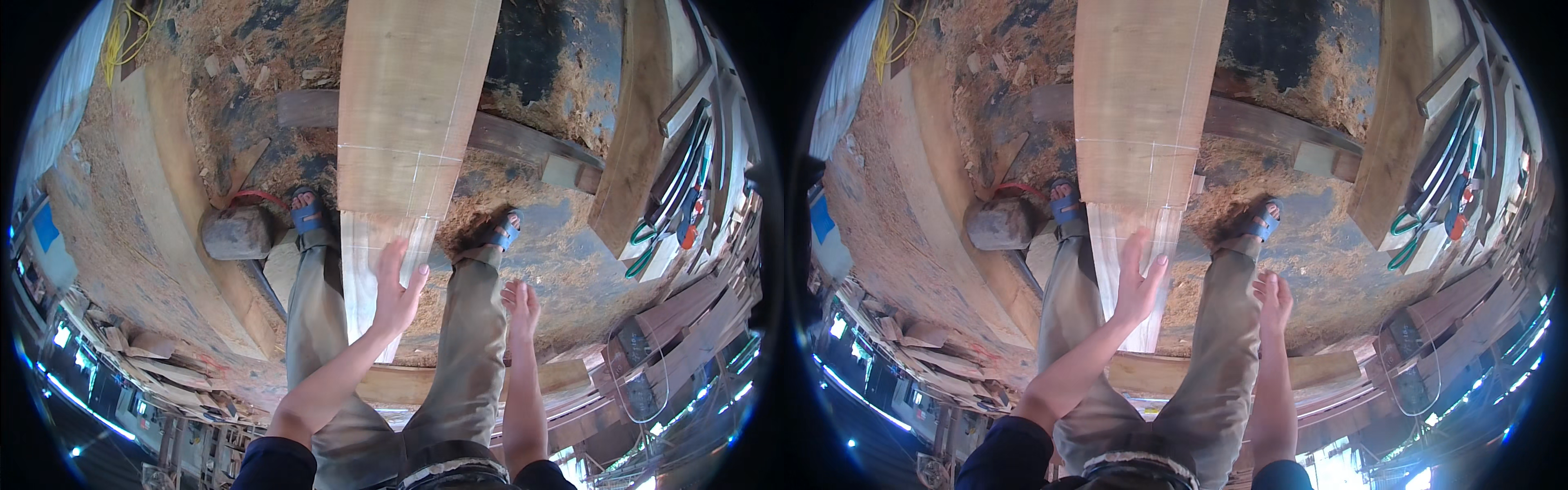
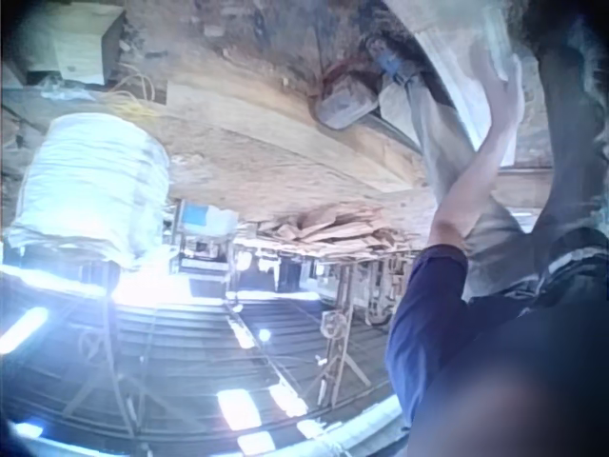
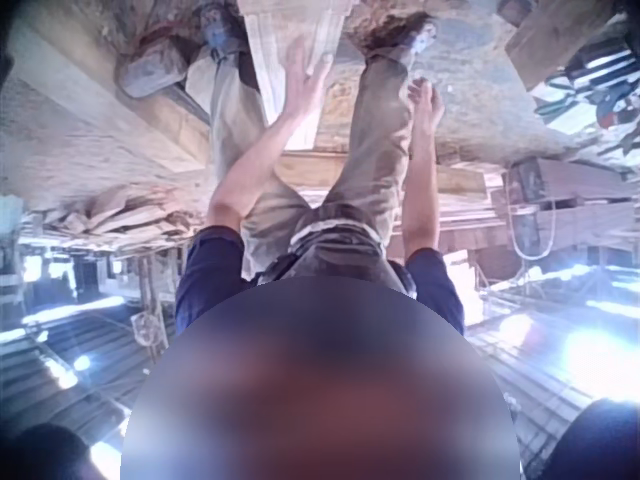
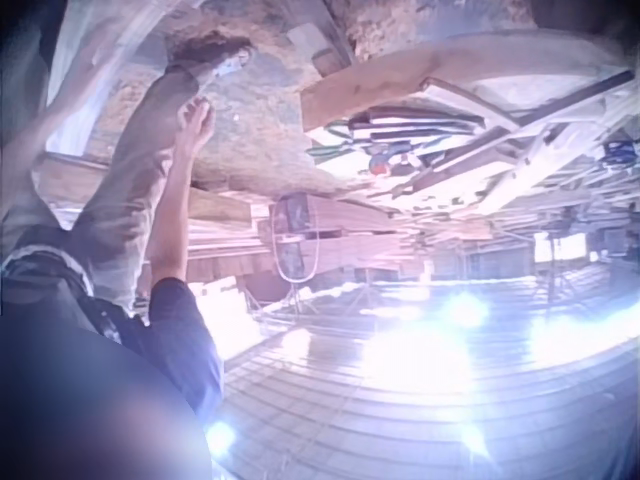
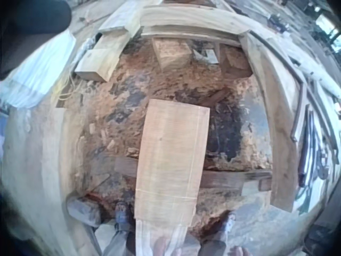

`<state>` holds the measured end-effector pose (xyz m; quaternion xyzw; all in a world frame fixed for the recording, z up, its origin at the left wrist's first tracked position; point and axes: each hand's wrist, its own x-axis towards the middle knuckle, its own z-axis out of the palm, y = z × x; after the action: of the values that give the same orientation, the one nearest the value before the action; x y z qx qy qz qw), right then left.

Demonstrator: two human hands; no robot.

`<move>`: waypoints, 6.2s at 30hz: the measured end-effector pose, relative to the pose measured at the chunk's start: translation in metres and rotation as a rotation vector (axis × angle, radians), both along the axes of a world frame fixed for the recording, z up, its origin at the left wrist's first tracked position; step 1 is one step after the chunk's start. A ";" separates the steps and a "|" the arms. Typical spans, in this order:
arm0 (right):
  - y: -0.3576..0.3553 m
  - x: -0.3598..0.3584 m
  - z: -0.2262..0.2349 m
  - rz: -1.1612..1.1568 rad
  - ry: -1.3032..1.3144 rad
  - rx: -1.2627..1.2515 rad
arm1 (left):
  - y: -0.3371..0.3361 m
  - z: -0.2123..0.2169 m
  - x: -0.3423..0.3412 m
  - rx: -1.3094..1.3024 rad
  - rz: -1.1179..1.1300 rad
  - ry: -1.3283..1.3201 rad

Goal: The person marks a wooden plank with a white marker and a straightedge, then uses green-handled shears to cut along the marked line. The person sits on the floor to continue cutting and later stands to resume marking.

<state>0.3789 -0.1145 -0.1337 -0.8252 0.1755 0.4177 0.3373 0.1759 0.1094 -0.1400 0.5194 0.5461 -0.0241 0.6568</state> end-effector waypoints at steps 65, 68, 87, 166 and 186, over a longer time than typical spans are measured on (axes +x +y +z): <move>0.250 -0.030 0.171 0.855 0.003 -0.146 | -0.015 0.008 0.038 -0.977 0.596 -0.655; 0.250 -0.034 0.171 0.878 -0.046 -0.106 | -0.013 0.010 0.038 -0.996 0.675 -0.735; 0.243 -0.028 0.165 1.045 -0.125 -0.109 | -0.009 0.013 0.043 -0.970 0.681 -0.710; 0.322 -0.014 0.162 0.708 -0.773 0.495 | 0.051 0.034 0.065 -1.101 0.932 -0.540; 0.370 -0.043 0.152 1.095 -0.145 -0.256 | 0.038 0.032 0.065 -1.121 0.901 -0.571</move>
<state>0.3359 0.2552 0.0184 -0.8567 -0.2524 0.4495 -0.0199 0.2411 0.1476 -0.1078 -0.1767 0.4203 0.1076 0.8835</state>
